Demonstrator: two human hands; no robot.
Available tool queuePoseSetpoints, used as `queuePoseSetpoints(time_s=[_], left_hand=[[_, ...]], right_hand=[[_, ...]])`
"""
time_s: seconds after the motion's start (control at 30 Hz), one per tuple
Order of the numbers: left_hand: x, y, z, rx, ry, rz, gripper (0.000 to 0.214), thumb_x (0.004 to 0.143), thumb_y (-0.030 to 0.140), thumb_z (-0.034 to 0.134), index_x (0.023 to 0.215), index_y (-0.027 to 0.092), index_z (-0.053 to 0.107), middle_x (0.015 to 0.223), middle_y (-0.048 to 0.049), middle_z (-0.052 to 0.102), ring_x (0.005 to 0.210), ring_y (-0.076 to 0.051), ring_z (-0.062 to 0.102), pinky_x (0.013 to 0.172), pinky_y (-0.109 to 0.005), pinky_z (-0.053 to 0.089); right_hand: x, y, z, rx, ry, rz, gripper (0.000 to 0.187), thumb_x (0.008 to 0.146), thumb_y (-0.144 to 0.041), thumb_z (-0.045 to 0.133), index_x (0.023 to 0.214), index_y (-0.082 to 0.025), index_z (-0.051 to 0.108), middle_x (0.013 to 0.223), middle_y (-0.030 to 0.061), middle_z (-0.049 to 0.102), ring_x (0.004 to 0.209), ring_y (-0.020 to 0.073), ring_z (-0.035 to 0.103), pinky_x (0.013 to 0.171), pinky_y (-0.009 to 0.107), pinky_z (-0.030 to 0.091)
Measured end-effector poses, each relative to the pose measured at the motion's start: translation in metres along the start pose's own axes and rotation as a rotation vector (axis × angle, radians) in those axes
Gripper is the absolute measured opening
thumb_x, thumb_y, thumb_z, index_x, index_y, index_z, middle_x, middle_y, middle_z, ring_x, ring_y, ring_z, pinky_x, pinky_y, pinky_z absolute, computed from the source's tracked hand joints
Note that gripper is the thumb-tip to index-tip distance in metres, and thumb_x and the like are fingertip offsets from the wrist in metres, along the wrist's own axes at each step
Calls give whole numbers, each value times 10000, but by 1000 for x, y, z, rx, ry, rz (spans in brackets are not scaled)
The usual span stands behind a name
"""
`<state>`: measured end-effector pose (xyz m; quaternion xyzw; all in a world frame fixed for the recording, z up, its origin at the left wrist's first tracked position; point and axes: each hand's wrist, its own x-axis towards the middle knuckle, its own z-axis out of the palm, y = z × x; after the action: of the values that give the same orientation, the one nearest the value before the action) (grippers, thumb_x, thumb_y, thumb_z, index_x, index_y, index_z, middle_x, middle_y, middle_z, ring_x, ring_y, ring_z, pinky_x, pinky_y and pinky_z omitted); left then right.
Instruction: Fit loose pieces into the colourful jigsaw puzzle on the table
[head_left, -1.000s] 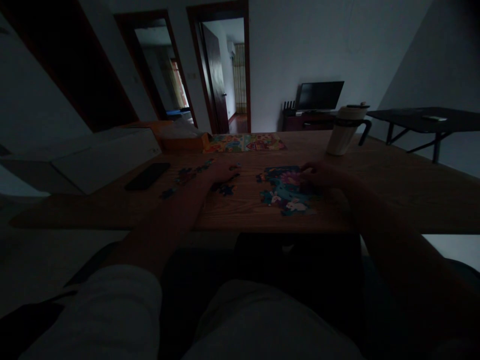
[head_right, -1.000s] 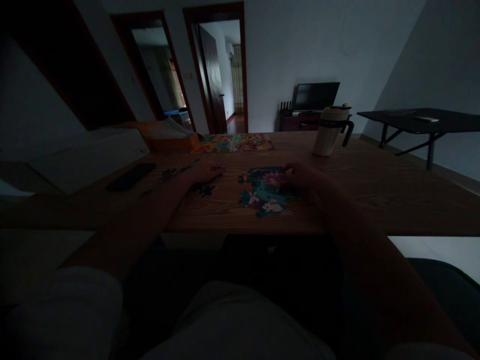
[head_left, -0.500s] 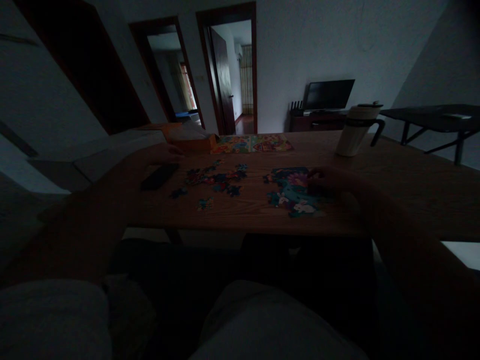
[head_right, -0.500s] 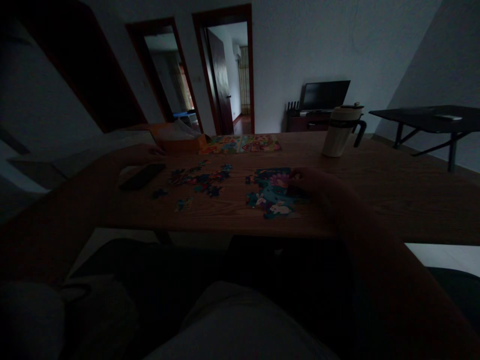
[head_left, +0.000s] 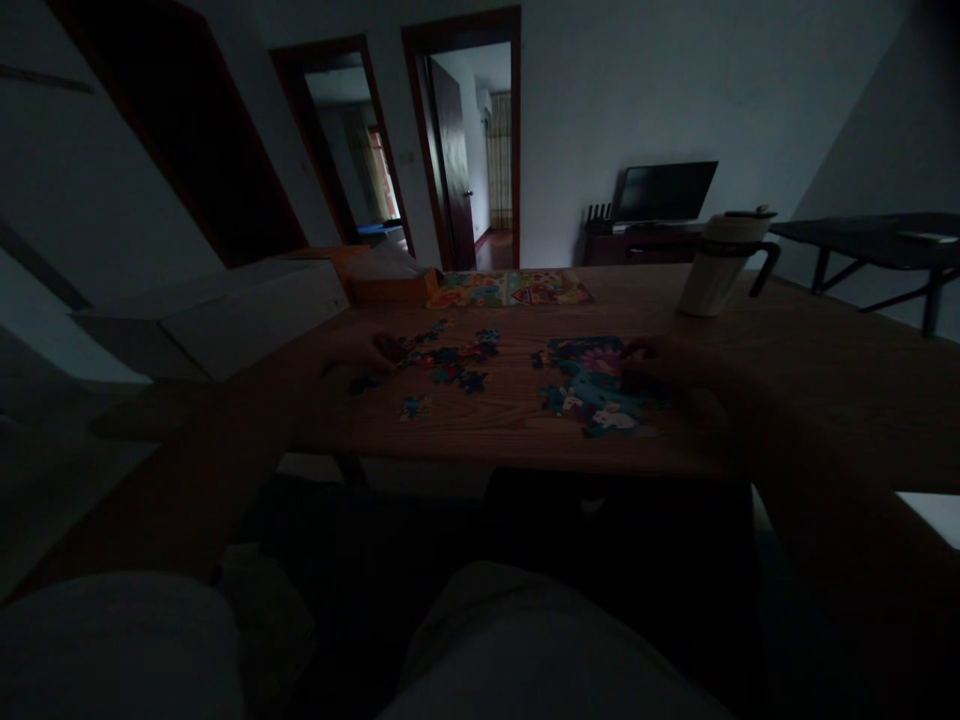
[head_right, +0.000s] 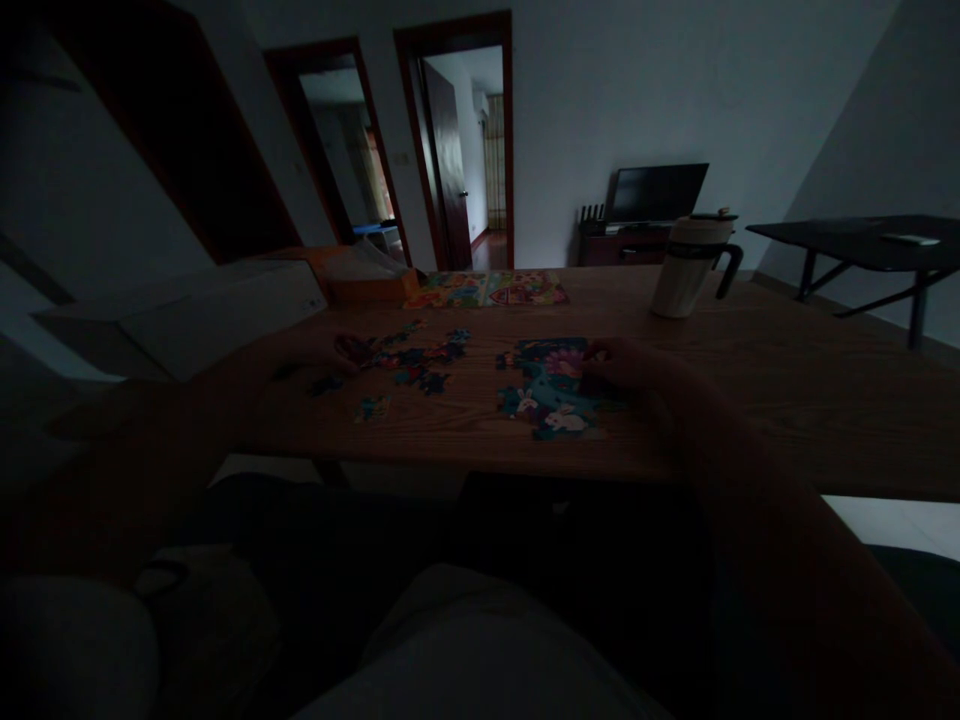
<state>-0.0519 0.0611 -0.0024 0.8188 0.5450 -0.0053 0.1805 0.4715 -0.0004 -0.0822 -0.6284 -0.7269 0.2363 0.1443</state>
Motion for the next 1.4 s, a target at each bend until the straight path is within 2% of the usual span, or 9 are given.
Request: queuePoseSetpoints(time_s=[0.17, 0.27, 0.4, 0.6, 0.77, 0.93, 1.2, 1.3, 1.4], left_hand=[[3, 18, 7, -12, -70, 40, 562, 650, 454, 736, 1150, 198, 728, 1124, -67, 743, 946, -233, 657, 805, -274, 497], [7, 26, 9, 39, 6, 72, 446, 715, 447, 677, 1083, 204, 744, 1085, -57, 747, 914, -229, 644, 779, -276, 484], [6, 40, 6, 161, 171, 31, 288, 790, 385, 593, 908, 162, 730, 850, -49, 721, 770, -202, 587, 686, -267, 437], [4, 48, 4, 109, 218, 24, 251, 770, 390, 583, 706, 158, 653, 722, -50, 651, 642, -168, 539, 596, -257, 377], [7, 47, 7, 42, 289, 59, 319, 772, 426, 601, 920, 163, 706, 804, -49, 694, 705, -188, 594, 636, -262, 420], [15, 43, 10, 25, 382, 78, 398, 819, 445, 617, 1074, 146, 681, 949, -89, 718, 801, -214, 636, 700, -298, 473], [15, 55, 25, 152, 619, 152, 369, 915, 397, 581, 1170, 139, 649, 1080, -86, 698, 896, -202, 623, 797, -312, 475], [20, 56, 30, 140, 535, 193, 434, 928, 452, 559, 1241, 165, 649, 1161, -109, 688, 985, -240, 636, 869, -347, 483], [25, 42, 27, 96, 291, 217, 686, 791, 572, 699, 1370, 218, 596, 1319, -116, 642, 1160, -310, 598, 963, -370, 471]], right_hand=[[-2, -3, -2, -49, 5, -33, 283, 889, -455, 624, 1028, -233, 731, 1015, 79, 765, 842, 245, 708, 728, 334, 565], [-4, -7, -3, -58, 9, -15, 317, 899, -484, 617, 1065, -236, 725, 1022, 79, 764, 828, 235, 709, 715, 323, 559], [-4, -7, -3, -63, 24, -22, 343, 888, -508, 621, 1059, -229, 723, 1036, 95, 757, 828, 237, 708, 737, 346, 564], [-2, -2, -1, -47, 9, -1, 383, 885, -530, 623, 1119, -240, 708, 1009, 86, 760, 814, 232, 713, 696, 323, 563], [-4, -5, -2, -71, 15, 31, 379, 880, -505, 642, 1152, -247, 703, 1083, 82, 758, 864, 242, 717, 719, 332, 568], [-4, -5, -2, -72, 13, -14, 337, 877, -487, 639, 1093, -239, 712, 1098, 81, 760, 910, 251, 716, 754, 338, 572], [-6, -7, -3, -62, 4, 10, 301, 868, -461, 641, 1058, -239, 717, 1023, 83, 771, 874, 257, 720, 738, 353, 581], [-6, -7, -3, -51, 0, 18, 286, 871, -459, 642, 1046, -243, 713, 1016, 85, 770, 871, 253, 718, 741, 354, 583], [-7, -9, -4, -49, 13, 6, 297, 860, -471, 662, 1032, -234, 717, 1036, 90, 764, 884, 253, 715, 779, 362, 581]])
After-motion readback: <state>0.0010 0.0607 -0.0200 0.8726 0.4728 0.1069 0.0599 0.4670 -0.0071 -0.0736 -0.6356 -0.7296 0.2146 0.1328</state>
